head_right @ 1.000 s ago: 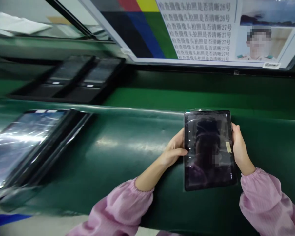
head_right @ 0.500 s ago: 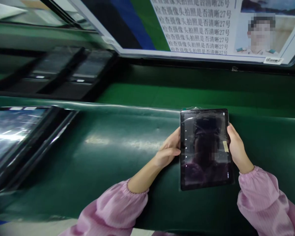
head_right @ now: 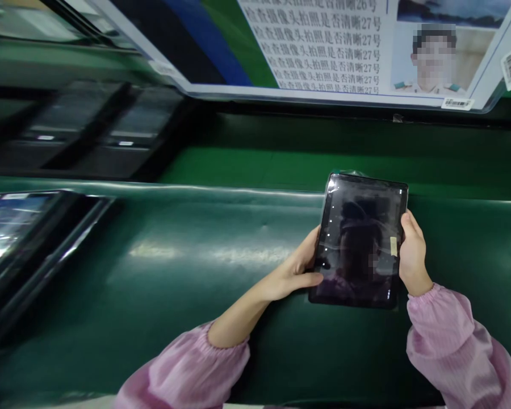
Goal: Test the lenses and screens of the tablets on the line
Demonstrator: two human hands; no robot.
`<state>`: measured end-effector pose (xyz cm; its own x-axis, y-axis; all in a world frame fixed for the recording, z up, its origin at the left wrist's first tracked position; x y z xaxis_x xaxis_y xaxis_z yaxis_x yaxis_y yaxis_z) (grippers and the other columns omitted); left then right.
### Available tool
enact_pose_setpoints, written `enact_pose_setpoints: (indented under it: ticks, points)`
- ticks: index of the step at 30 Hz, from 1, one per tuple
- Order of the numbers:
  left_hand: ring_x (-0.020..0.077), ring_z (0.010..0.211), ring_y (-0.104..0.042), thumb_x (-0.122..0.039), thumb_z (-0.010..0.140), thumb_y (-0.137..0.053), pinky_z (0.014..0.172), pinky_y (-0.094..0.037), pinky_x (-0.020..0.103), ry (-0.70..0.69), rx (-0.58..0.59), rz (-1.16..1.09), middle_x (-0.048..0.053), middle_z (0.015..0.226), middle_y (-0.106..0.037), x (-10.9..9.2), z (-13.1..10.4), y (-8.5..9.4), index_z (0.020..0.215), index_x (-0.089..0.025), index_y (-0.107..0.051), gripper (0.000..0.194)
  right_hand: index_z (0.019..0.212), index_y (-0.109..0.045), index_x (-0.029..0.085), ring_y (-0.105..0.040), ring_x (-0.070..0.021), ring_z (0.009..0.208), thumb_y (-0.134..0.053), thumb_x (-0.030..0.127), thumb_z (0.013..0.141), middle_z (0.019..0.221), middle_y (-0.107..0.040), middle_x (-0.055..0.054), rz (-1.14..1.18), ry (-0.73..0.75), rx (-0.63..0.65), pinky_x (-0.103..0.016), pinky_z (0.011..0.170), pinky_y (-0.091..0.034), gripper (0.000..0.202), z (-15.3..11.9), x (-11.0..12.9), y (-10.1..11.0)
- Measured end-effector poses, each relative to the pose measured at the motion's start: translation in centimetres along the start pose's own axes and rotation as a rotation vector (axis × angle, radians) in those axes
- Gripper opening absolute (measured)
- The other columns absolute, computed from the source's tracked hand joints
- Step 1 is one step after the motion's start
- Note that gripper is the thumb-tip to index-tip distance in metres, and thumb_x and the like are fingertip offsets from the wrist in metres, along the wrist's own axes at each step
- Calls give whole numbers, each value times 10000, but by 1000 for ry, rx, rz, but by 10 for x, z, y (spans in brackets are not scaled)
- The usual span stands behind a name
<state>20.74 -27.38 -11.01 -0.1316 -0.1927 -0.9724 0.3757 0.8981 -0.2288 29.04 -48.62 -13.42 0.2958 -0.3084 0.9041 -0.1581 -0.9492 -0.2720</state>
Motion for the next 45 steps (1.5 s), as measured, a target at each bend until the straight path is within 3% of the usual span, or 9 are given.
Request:
enact_pose_setpoints:
  ticks: [3, 8, 12, 18, 23, 27, 31, 36, 45]
  points:
    - [347, 1376, -509, -255, 901, -728, 1084, -491, 450, 0, 24, 88, 122, 1650, -371, 1, -3, -2, 1694, -338, -87, 1023, 1183, -717, 279, -629, -301, 1281, -759, 644, 832, 1285, -711, -18, -7, 17, -3, -449, 1146, -502, 508, 0, -1, 1]
    - [332, 1326, -546, -215, 904, -714, 1057, -521, 442, -22, 9, 126, 138, 1638, -365, 0, -4, -4, 1697, -349, -30, 1055, 1201, -706, 271, -638, -291, 1261, -669, 560, 926, 1239, -721, -17, -5, 31, 133, -461, 1148, -487, 400, -3, 6, -16]
    - [305, 1201, -614, -190, 891, -711, 938, -576, 411, -21, 17, 148, 155, 1607, -386, -2, -4, -7, 1690, -376, 35, 1109, 1263, -679, 281, -625, -291, 1285, -704, 406, 876, 1277, -711, -5, -19, 45, 220, -448, 1145, -485, 408, -6, 15, -25]
    - [307, 1138, -647, -177, 846, -753, 841, -610, 404, 19, 27, 215, 173, 1637, -324, -3, -2, -9, 1653, -426, 168, 1250, 1257, -670, 285, -659, -285, 1218, -702, 375, 838, 1245, -720, -6, -27, 38, 235, -425, 1077, -529, 430, -6, 17, -26]
    - [349, 1266, -607, -198, 855, -763, 1010, -574, 500, -17, 27, 230, 170, 1667, -294, -9, 0, -10, 1659, -406, 162, 1244, 1265, -656, 291, -669, -280, 1188, -719, 366, 825, 1239, -718, -5, -35, 11, 249, -417, 1057, -544, 450, -7, 15, -26]
    - [398, 1462, -448, -176, 845, -753, 1169, -464, 560, -47, 12, 248, 146, 1730, -185, -11, -1, -8, 1673, -390, 122, 1223, 1320, -624, 305, -634, -280, 1251, -745, 320, 816, 1312, -686, -6, -99, 19, 356, -424, 1091, -527, 519, -6, 19, -30]
    - [414, 1478, -424, -175, 850, -742, 1155, -480, 568, -37, 7, 250, 152, 1738, -168, -8, -2, -5, 1681, -376, 97, 1198, 1370, -586, 320, -569, -284, 1332, -807, 295, 797, 1377, -639, -4, -189, 37, 496, -430, 1161, -467, 615, -6, 22, -33]
    - [413, 1423, -485, -179, 849, -750, 1035, -571, 522, -19, 0, 248, 163, 1732, -175, -5, -3, -4, 1670, -399, 127, 1221, 1455, -517, 330, -543, -306, 1348, -835, 315, 777, 1448, -587, -19, -278, 32, 550, -462, 1163, -464, 749, -6, 24, -34]
    - [408, 1530, -376, -222, 840, -787, 1219, -424, 557, -52, -3, 255, 176, 1744, -170, -8, -3, -7, 1678, -322, 143, 1256, 1485, -518, 321, -527, -316, 1390, -879, 324, 747, 1478, -589, -33, -278, -9, 562, -453, 1198, -436, 822, -7, 22, -32]
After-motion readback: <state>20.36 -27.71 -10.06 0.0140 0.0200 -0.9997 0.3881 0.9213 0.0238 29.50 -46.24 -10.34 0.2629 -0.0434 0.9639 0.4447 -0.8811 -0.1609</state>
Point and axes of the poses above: each hand's wrist, its own z-axis towards the middle knuckle, its own y-axis out of the back of the hand, x = y × z, the point moved 10 cm from there along z, towards the middle knuckle
